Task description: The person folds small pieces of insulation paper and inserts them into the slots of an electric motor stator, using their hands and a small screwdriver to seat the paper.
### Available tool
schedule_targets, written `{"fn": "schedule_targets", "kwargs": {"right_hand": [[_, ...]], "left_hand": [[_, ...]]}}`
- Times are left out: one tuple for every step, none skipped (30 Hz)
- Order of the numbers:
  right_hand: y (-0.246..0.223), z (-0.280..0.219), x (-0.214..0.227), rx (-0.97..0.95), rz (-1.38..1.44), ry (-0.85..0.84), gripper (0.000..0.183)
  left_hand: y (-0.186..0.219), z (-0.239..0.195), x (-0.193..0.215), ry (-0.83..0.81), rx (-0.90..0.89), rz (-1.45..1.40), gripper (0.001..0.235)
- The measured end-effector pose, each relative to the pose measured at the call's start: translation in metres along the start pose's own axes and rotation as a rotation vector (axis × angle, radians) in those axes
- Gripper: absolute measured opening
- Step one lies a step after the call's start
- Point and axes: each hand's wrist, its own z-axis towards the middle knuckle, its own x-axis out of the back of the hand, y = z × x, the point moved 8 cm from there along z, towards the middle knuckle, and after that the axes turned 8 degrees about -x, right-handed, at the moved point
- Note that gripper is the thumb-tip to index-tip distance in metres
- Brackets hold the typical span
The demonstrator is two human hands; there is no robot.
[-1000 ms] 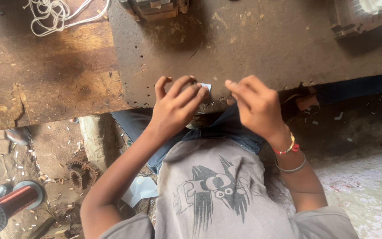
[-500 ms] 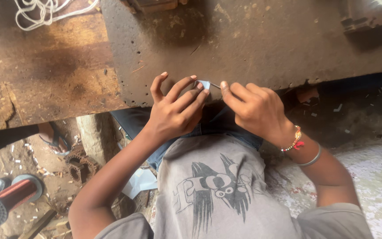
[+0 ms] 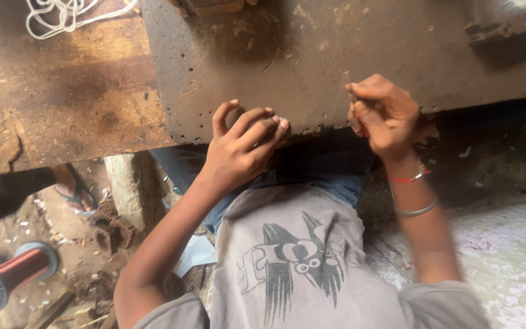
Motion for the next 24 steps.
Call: {"fn": "schedule_targets", "kwargs": {"right_hand": [[0.000,-0.005,0.001,0.049,-0.063,0.027,0.019],[0.002,-0.010,-0.002,0.098,-0.125,0.054,0.017],[0.002,-0.014,-0.004,0.144,-0.185,0.081,0.016],[0.003,-0.016,-0.002,0.148,-0.166,0.093,0.017],[0.004,-0.016,-0.002,0.156,-0.145,0.103,0.017],[0.005,-0.015,-0.001,0.164,-0.123,0.112,0.017],[0.006,-0.015,-0.001,0.160,-0.117,0.116,0.017],[0.007,-0.015,0.000,0.157,-0.111,0.121,0.017],[0.008,-0.016,0.001,0.148,-0.106,0.125,0.017],[0.008,-0.017,0.001,0.160,-0.121,0.124,0.017],[0.009,-0.016,0.001,0.174,-0.134,0.122,0.017],[0.008,-0.015,0.001,0.187,-0.147,0.121,0.017],[0.009,-0.015,0.001,0.183,-0.147,0.124,0.017],[0.009,-0.016,0.001,0.178,-0.146,0.127,0.017],[0.009,-0.016,0.001,0.173,-0.146,0.132,0.017],[0.009,-0.016,0.001,0.177,-0.138,0.139,0.016],[0.009,-0.017,0.001,0.178,-0.131,0.145,0.016],[0.009,-0.017,0.000,0.179,-0.124,0.151,0.016],[0.008,-0.018,0.000,0.180,-0.125,0.157,0.016],[0.007,-0.018,-0.001,0.180,-0.125,0.164,0.016],[0.005,-0.018,-0.002,0.181,-0.127,0.172,0.016],[0.003,-0.017,-0.004,0.177,-0.157,0.168,0.016],[0.000,-0.016,-0.006,0.173,-0.186,0.164,0.017],[-0.004,-0.015,-0.008,0.169,-0.214,0.160,0.018]], "left_hand": [[0.001,0.000,0.001,0.013,0.005,-0.043,0.032],[-0.001,0.003,0.002,0.040,0.039,-0.074,0.031],[-0.002,0.005,0.004,0.062,0.072,-0.107,0.029],[-0.003,0.007,0.008,0.085,0.106,-0.139,0.028],[-0.002,0.010,0.009,0.067,0.120,-0.149,0.026],[-0.002,0.013,0.011,0.049,0.135,-0.158,0.026],[-0.002,0.017,0.012,0.034,0.145,-0.170,0.026],[-0.005,0.019,0.014,0.020,0.145,-0.156,0.026],[-0.006,0.020,0.015,0.004,0.147,-0.147,0.028],[-0.008,0.020,0.015,-0.012,0.150,-0.138,0.030],[-0.011,0.020,0.015,-0.018,0.175,-0.139,0.028],[-0.015,0.020,0.014,-0.024,0.201,-0.139,0.027],[-0.017,0.020,0.013,-0.030,0.227,-0.139,0.026],[-0.017,0.020,0.015,0.007,0.241,-0.147,0.025],[-0.015,0.021,0.015,0.044,0.255,-0.155,0.026],[-0.015,0.022,0.016,0.082,0.268,-0.164,0.027],[-0.013,0.022,0.015,0.075,0.257,-0.149,0.026],[-0.013,0.023,0.015,0.069,0.247,-0.133,0.026],[-0.012,0.023,0.014,0.063,0.236,-0.118,0.026],[-0.012,0.022,0.014,0.061,0.226,-0.115,0.027],[-0.012,0.022,0.014,0.059,0.215,-0.113,0.027],[-0.012,0.021,0.013,0.056,0.204,-0.111,0.028],[-0.011,0.020,0.013,0.046,0.184,-0.094,0.029],[-0.010,0.019,0.013,0.035,0.164,-0.078,0.030]]}}
